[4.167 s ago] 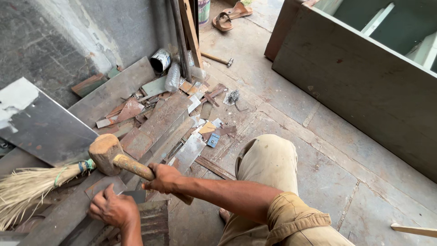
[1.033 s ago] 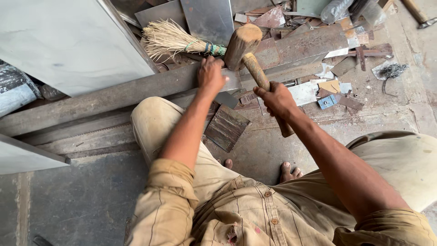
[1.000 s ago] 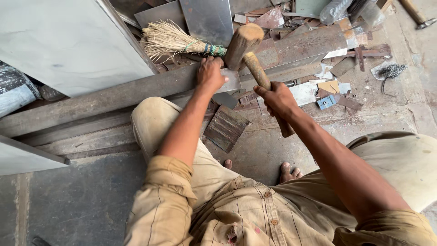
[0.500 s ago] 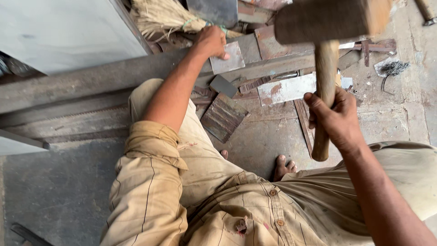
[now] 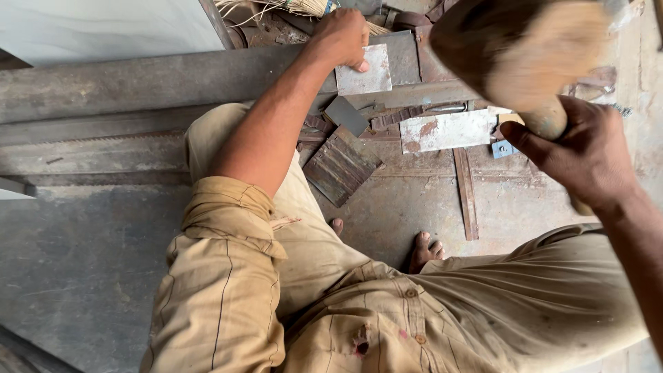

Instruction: The person sits on the floor and uses a wooden mallet to repeatedly strike a small metal plate resting on a larger metal beam. The person adjusts the plate's position and continues hammering to flatten or shape it.

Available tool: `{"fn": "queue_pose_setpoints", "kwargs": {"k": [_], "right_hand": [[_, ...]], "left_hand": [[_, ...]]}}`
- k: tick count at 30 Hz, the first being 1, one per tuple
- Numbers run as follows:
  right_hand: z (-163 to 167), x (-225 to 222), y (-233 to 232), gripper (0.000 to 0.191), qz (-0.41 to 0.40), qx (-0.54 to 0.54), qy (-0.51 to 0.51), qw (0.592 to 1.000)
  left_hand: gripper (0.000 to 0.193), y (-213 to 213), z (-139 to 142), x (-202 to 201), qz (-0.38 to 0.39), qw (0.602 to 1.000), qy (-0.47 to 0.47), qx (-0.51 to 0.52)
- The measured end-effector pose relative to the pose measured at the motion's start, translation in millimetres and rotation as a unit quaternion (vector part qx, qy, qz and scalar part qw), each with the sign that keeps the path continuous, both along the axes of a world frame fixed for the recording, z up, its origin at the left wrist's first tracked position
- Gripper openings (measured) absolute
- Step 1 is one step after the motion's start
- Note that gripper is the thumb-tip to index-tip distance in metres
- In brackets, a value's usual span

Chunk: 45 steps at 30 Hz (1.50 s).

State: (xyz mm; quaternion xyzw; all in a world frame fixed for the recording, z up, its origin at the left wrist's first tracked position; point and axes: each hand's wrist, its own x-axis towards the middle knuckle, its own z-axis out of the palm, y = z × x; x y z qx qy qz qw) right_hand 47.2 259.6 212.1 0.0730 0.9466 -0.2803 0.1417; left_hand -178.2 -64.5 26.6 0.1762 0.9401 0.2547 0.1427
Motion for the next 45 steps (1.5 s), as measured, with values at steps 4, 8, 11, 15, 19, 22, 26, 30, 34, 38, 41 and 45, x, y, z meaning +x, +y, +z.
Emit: {"fn": "queue_pose_setpoints", "kwargs": {"k": [4,8,11,15,19,22,26,30,34,38,41,45], "right_hand": [[-20.5,-20.6,4.7,0.039,0.091,-0.060,0.065,0.992],[-50.6,-28.1,-11.0,0.040,0.017,-0.119,-0.001,0.993],[-74.5,-29.8,-24.0,0.035,0.035,-0.150,0.009,0.988],[-87.8,-39.2,-16.4,0.032,-0.001,-0.118,-0.034,0.992],[-87.3,-48.0,-0.4,0.028,-0.048,-0.101,-0.059,0.992],[-82.8,-47.9,7.9,0.026,0.030,-0.131,0.016,0.991],[-85.3,-45.4,13.3,0.026,0.083,-0.100,0.059,0.990],[-106.2,-48.2,15.1,0.041,0.130,-0.120,0.107,0.978],[-127.0,-46.1,20.7,0.035,0.188,0.095,0.014,0.978],[-142.3,-43.6,20.8,0.020,0.328,0.185,0.046,0.925],[-152.7,-50.3,15.2,0.019,0.358,0.199,0.019,0.912],[-166.4,-53.1,3.7,0.027,0.339,0.192,0.030,0.920]], "left_hand": [[0.045,-3.8,-9.8,-0.9,-0.020,0.998,0.021,0.050],[0.046,-2.1,-11.4,-0.5,-0.010,0.999,0.024,0.047],[0.045,2.4,-9.6,-0.9,0.001,0.999,0.044,0.021],[0.048,4.6,-12.1,-3.7,0.006,1.000,-0.023,0.013],[0.046,6.5,-24.6,-2.1,0.013,0.999,-0.015,0.030],[0.042,7.4,-32.7,-1.0,0.014,0.999,-0.030,0.018],[0.043,7.7,-35.2,1.1,0.014,1.000,-0.008,0.015],[0.043,7.9,-32.0,3.2,0.027,0.999,-0.014,0.010],[0.041,8.3,-30.7,3.8,0.031,0.999,-0.012,0.017],[0.040,7.6,-30.2,4.7,0.021,0.999,-0.001,0.049],[0.041,8.3,-25.5,7.0,0.024,0.999,0.003,0.044],[0.038,8.7,-12.7,9.2,0.017,0.999,-0.003,0.041]]}}
